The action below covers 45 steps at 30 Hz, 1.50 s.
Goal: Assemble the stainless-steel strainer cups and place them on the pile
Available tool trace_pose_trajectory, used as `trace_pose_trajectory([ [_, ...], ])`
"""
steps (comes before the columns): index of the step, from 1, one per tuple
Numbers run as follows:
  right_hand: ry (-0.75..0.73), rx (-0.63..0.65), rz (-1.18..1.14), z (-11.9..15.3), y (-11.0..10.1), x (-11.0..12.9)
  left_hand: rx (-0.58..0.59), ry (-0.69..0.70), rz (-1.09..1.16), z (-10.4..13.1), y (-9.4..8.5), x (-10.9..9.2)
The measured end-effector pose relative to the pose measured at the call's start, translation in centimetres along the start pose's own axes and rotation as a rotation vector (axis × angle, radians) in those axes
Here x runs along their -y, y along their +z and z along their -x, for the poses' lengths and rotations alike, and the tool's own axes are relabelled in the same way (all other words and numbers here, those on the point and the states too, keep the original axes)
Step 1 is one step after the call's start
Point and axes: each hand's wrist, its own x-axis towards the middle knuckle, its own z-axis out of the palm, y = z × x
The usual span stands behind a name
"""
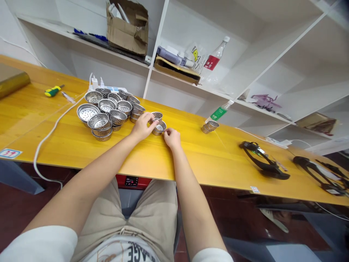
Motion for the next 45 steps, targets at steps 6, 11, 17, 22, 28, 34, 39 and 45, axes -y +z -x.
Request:
trace_pose_trajectory([
  [6, 0.016, 0.007, 0.005, 0.1, -0.2, 0.2, -0.013, -0.027, -0.322, -0.8, -2.2, -0.9],
  [11, 0.014, 0.008, 0.020, 0.0, -0.1, -0.1, 0.136, -0.085, -0.501, -1.0, -3.0, -1.5],
  [17, 0.042, -0.018, 0.073, 0.0, -0.3, -0.1, 0.360, -0.174, -0.568, -0.8, -2.3, -1.3],
  [22, 0.102, -0.045, 0.070, -0.1, -0.3, -0.3, 0.437, -0.120, -0.439, 0.0, -0.8, -0.9],
  [28, 0.207, -0.088, 0.113, -0.2, -0.6, -0.6, 0.407, -0.140, -0.334, 0.3, -0.3, 0.0],
  [34, 0.189, -0.045, 0.145, 0.1, -0.7, -0.4, 0.451, -0.164, -0.349, 0.4, -0.7, 0.2],
  [39, 0.187, -0.046, 0.109, 0.1, -0.6, -0.5, 0.466, -0.161, -0.352, 0.5, -0.7, 0.1],
  [45, 0.227, -0.075, 0.041, 0.0, -0.9, -0.7, 0.465, -0.158, -0.326, 0.6, -0.7, 0.3],
])
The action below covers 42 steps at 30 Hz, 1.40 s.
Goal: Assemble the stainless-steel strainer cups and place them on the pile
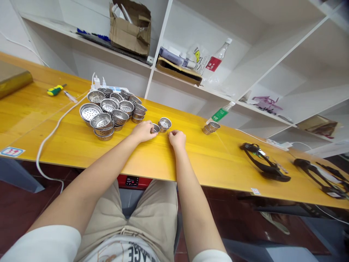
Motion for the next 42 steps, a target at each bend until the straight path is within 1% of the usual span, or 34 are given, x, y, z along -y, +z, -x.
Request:
trace_pose_trajectory([
  [4, 0.078, -0.073, -0.113, -0.5, -0.4, -0.1, -0.027, -0.008, 0.059, 0.0, 0.2, 0.3],
  [6, 0.123, -0.142, -0.195, -0.9, -0.6, -0.1, -0.045, -0.002, 0.096, -0.1, 0.4, 0.5],
  [8, 0.140, -0.231, -0.333, -1.1, -0.7, 0.0, -0.070, 0.012, 0.135, -0.1, 0.7, 0.7],
  [9, 0.146, -0.258, -0.432, -1.2, -0.7, 0.1, -0.084, 0.019, 0.153, -0.1, 0.8, 0.8],
  [10, 0.147, -0.259, -0.548, -1.3, -0.7, 0.2, -0.096, 0.027, 0.165, -0.2, 0.9, 0.9],
  [12, 0.136, -0.187, -0.792, -1.1, -0.6, 0.5, -0.114, 0.041, 0.169, -0.3, 1.1, 1.1],
  [15, 0.053, 0.008, -1.050, -0.6, -0.5, 1.2, -0.097, 0.071, 0.127, -0.5, 1.1, 1.1],
  [18, -0.038, 0.179, -1.116, 0.2, -0.3, 1.8, -0.070, 0.089, 0.087, -0.4, 1.0, 1.0],
  [20, -0.068, 0.236, -1.069, 0.5, -0.2, 2.1, -0.080, 0.102, 0.073, -0.3, 0.9, 0.9],
  [23, -0.097, 0.252, -1.001, 0.8, 0.0, 2.2, -0.080, 0.155, 0.113, -0.1, 0.9, 0.9],
  [27, -0.103, 0.287, -1.083, 0.8, 0.2, 2.3, -0.048, 0.229, 0.164, 0.0, 0.8, 0.8],
  [34, -0.034, 0.293, -1.216, 1.0, 0.0, 2.9, -0.100, 0.304, 0.105, 0.0, 0.4, 0.2],
  [39, -0.054, 0.369, -1.274, 1.2, -0.3, 3.1, -0.129, 0.348, 0.052, 0.1, 0.3, -0.1],
  [42, -0.057, 0.397, -1.305, 1.3, -0.5, 3.1, -0.119, 0.354, 0.024, 0.1, 0.2, -0.4],
])
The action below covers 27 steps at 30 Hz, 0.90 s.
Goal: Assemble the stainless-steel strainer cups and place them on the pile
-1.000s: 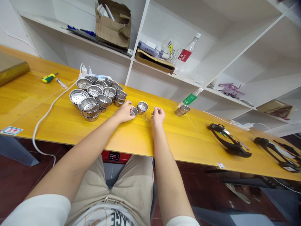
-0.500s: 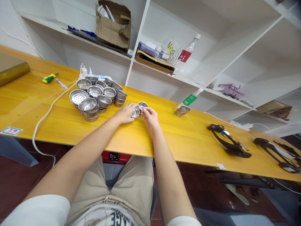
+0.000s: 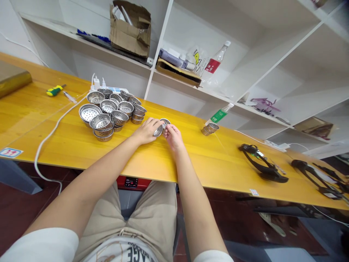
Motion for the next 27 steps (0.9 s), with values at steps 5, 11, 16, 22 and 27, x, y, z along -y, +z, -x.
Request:
trace_pose_trajectory([
  [5, -0.004, 0.039, -0.079, -0.01, -0.07, -0.04, 0.013, 0.024, -0.013, -0.11, -0.18, -0.38],
  [11, -0.021, 0.072, -0.122, -0.08, -0.10, -0.36, -0.034, 0.037, 0.016, -0.20, 0.10, -0.33],
  [16, -0.028, 0.055, -0.074, -0.11, -0.02, -0.43, -0.045, 0.037, 0.032, -0.18, 0.24, -0.37],
  [22, -0.043, 0.054, -0.064, -0.32, -0.03, -0.74, -0.039, 0.044, 0.040, -0.17, 0.41, -0.26],
  [27, -0.025, 0.071, -0.062, -0.36, -0.08, -0.86, -0.036, 0.038, 0.050, -0.15, 0.26, -0.21],
])
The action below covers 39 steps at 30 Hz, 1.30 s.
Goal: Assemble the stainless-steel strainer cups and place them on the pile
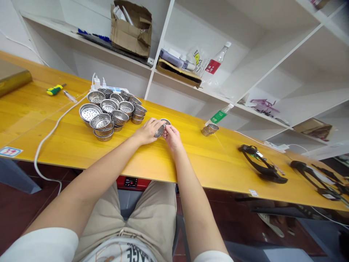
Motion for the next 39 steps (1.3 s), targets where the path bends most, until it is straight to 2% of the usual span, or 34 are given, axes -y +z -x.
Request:
trace_pose_trajectory([
  [4, 0.015, -0.019, 0.032, 0.0, -0.1, 0.0, 0.010, -0.021, 0.037, 0.0, 0.1, 0.1],
  [7, 0.056, -0.033, 0.057, 0.0, -0.1, 0.1, 0.017, -0.041, 0.150, 0.0, 0.2, 0.1],
  [14, 0.157, -0.026, 0.086, 0.6, 0.0, 1.3, -0.012, -0.297, 0.496, -0.1, 0.6, -1.0],
  [24, 0.226, -0.091, 0.137, 0.5, 0.2, 1.0, 0.001, -0.483, 0.789, 0.1, 2.4, 0.1],
  [30, 0.233, -0.104, 0.144, 0.6, 0.5, 1.1, 0.025, -0.673, 1.018, 0.1, 2.4, 0.0],
  [34, 0.253, -0.106, 0.156, 0.6, 0.7, 0.9, 0.051, -0.715, 1.150, 0.2, 2.3, -0.3],
  [39, 0.245, -0.131, 0.146, 0.6, 1.0, 0.7, 0.072, -0.775, 1.425, 0.3, 2.1, -1.0],
])
